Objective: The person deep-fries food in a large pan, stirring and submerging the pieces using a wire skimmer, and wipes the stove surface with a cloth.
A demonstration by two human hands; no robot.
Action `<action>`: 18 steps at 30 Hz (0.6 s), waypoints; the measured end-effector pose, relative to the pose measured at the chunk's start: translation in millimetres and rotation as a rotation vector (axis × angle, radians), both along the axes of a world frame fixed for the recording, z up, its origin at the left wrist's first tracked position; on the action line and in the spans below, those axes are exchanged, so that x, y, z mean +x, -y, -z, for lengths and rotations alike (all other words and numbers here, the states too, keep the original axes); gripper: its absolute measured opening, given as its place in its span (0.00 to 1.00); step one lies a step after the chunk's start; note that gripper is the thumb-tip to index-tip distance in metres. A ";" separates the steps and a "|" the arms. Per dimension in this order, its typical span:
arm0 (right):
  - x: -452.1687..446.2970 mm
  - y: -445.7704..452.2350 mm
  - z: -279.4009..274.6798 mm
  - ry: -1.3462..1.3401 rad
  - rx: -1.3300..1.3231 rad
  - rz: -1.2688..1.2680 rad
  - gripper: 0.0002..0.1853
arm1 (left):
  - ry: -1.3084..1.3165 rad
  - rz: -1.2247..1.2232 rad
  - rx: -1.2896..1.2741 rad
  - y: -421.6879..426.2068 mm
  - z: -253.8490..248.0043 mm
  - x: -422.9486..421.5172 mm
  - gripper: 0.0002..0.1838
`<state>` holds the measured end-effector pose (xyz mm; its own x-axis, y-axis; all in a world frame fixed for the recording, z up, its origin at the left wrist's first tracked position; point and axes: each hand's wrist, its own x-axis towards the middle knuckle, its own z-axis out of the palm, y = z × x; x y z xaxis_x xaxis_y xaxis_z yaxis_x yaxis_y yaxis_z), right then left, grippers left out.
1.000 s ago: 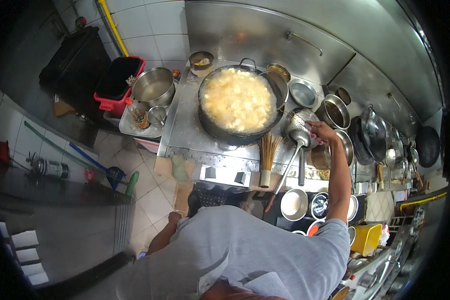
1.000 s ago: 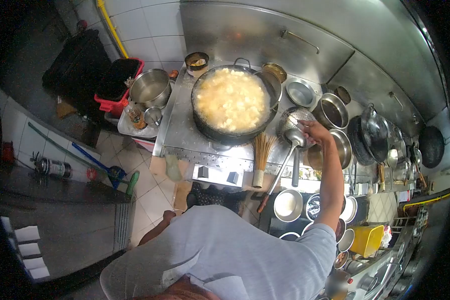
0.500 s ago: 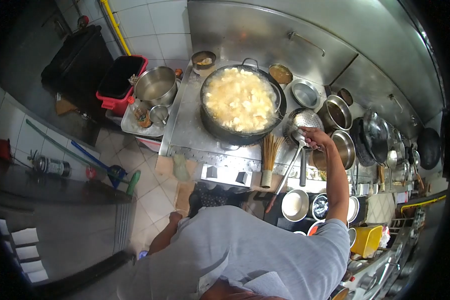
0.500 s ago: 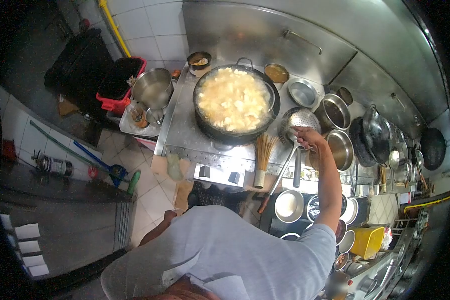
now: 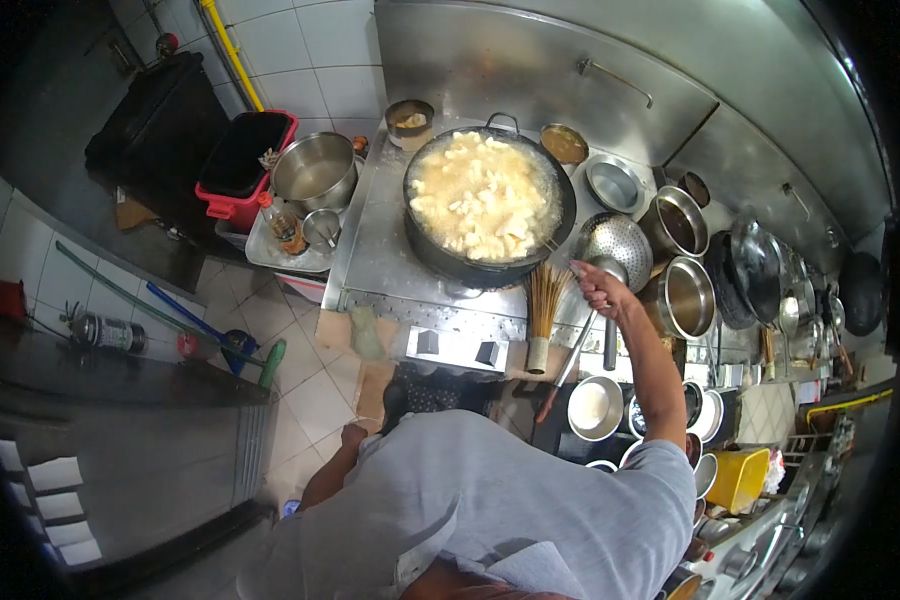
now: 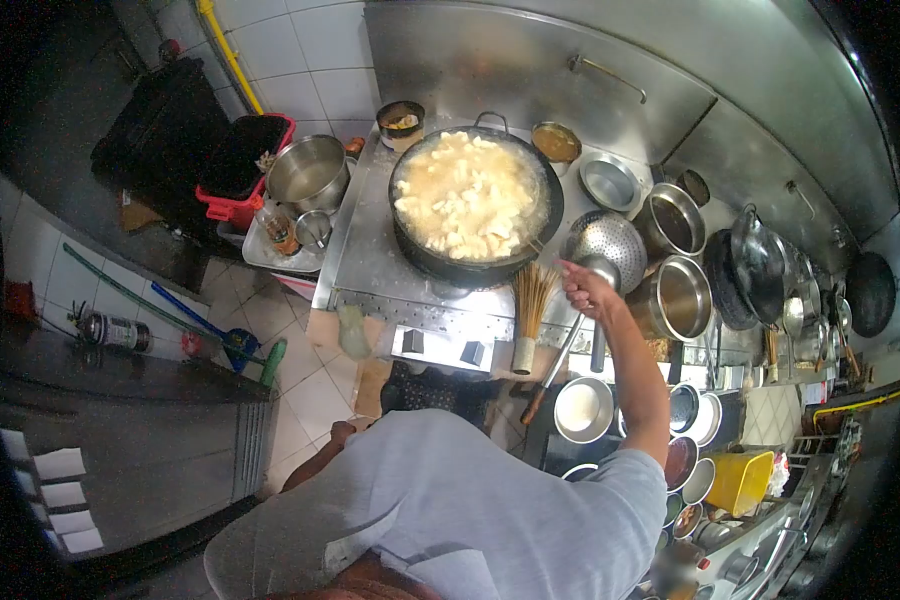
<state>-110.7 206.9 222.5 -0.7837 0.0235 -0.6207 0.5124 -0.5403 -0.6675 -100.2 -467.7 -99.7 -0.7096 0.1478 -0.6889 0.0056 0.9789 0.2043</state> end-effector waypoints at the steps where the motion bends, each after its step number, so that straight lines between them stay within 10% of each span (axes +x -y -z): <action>1: -0.4 6.9 2.2 -0.001 0.001 0.000 0.25 | 0.006 0.027 -0.009 1.1 4.4 -1.4 0.13; 18: 39.3 72.9 -12.4 -0.152 0.096 0.193 0.26 | -0.027 0.260 0.061 18.6 34.9 -10.1 0.12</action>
<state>-71.4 134.1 234.9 -0.8433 0.2347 -0.4834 0.2957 -0.5486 -0.7821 -110.3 -486.3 -134.6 -0.6606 0.3680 -0.6543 0.2611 0.9298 0.2594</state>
